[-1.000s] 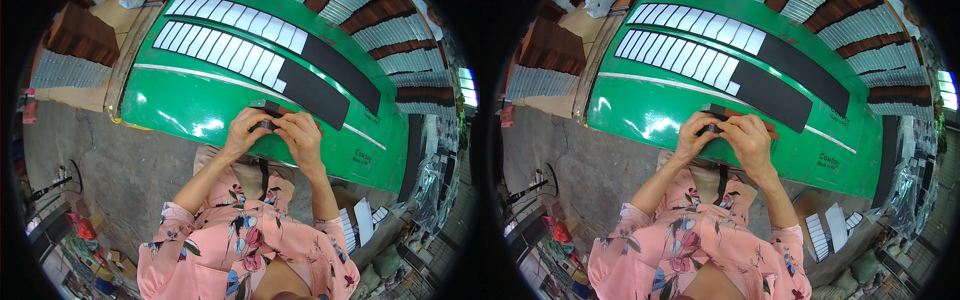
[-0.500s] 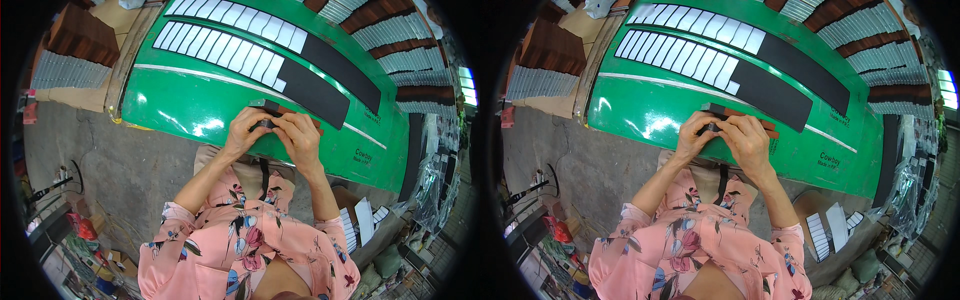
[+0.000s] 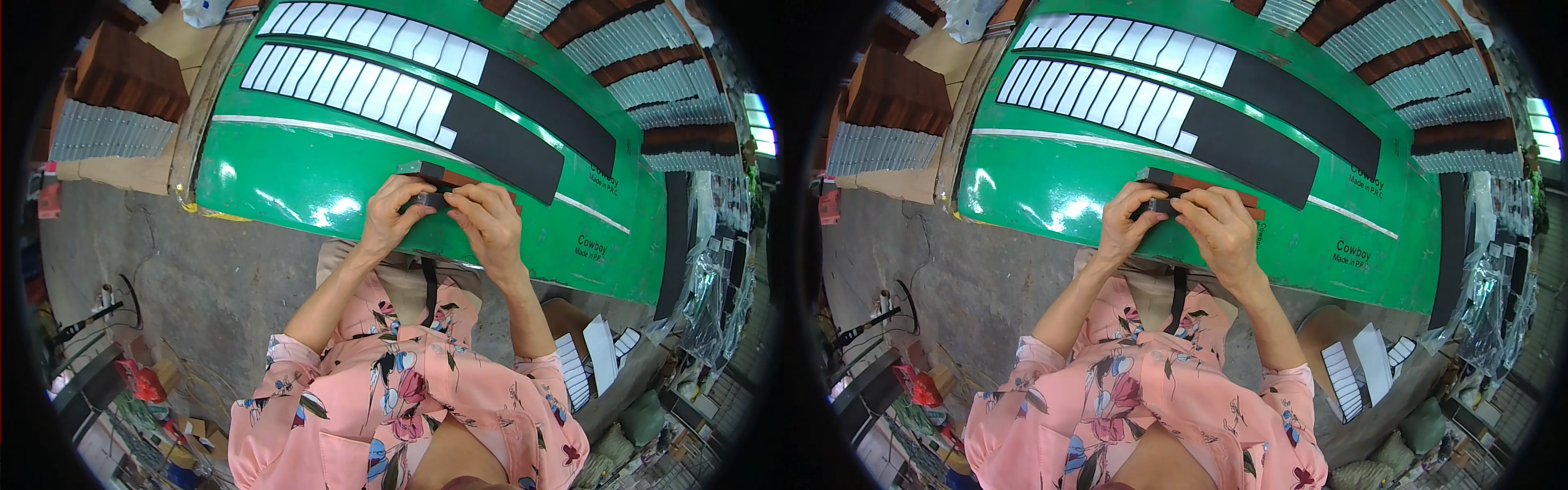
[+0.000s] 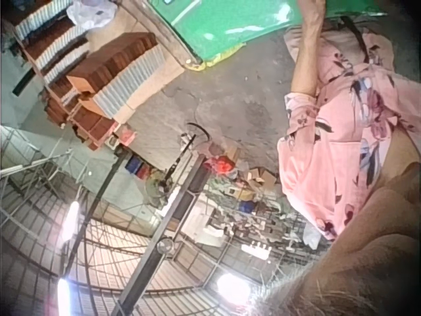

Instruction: The person is assembling wooden and plastic furniture components by hand.

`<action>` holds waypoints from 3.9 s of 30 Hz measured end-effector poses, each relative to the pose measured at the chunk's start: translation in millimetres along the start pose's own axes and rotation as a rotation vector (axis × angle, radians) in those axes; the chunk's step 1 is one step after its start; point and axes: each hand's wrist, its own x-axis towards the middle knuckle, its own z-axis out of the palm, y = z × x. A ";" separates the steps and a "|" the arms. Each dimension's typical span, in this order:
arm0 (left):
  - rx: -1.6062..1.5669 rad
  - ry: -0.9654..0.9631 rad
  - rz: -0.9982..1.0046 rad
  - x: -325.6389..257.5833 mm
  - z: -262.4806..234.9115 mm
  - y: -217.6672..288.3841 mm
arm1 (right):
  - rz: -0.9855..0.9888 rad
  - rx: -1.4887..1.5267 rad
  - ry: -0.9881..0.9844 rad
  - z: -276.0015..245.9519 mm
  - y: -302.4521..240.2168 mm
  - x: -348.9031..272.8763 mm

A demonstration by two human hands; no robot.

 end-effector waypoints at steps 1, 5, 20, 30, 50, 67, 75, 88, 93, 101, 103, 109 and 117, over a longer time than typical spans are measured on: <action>-0.001 -0.003 0.003 0.3 0.5 0.6 | -0.004 -0.008 0.017 1.5 -0.7 -0.2; 0.020 -0.008 0.023 0.6 0.8 3.7 | -0.022 -0.066 0.041 9.8 0.0 -5.3; 0.169 -0.056 0.166 7.4 -3.2 9.8 | -0.056 -0.133 0.035 8.4 -0.7 0.8; 0.080 0.081 0.172 -1.5 -32.2 0.8 | 0.196 0.005 0.032 -34.1 49.5 54.7; 0.672 -0.274 0.365 164.5 29.6 -51.3 | 0.060 -0.509 -0.384 4.0 172.7 125.1; 0.752 -0.183 0.395 166.6 37.8 -56.4 | -0.089 -0.462 -0.664 14.5 187.9 145.0; 0.745 -0.203 0.401 166.1 38.4 -55.6 | 0.209 0.034 -0.293 7.5 198.5 130.8; 0.793 -0.190 0.406 166.9 37.9 -53.3 | -0.058 -0.417 -0.512 -4.1 184.9 121.3; 0.784 -0.202 0.404 166.1 39.9 -54.7 | -0.024 -0.417 -0.519 4.8 191.9 120.8; 0.772 -0.161 0.424 166.5 38.0 -51.6 | 0.446 0.305 -0.295 -20.6 180.9 101.9; 0.772 -0.159 0.436 167.1 38.3 -52.6 | 0.460 0.305 -0.242 -18.1 181.4 98.0; 0.807 -0.194 0.417 164.9 38.2 -52.9 | 0.426 -0.077 -0.174 -3.4 181.3 93.0; 0.739 -0.186 0.418 164.3 46.1 -56.8 | 0.895 0.707 0.166 -17.0 192.4 82.4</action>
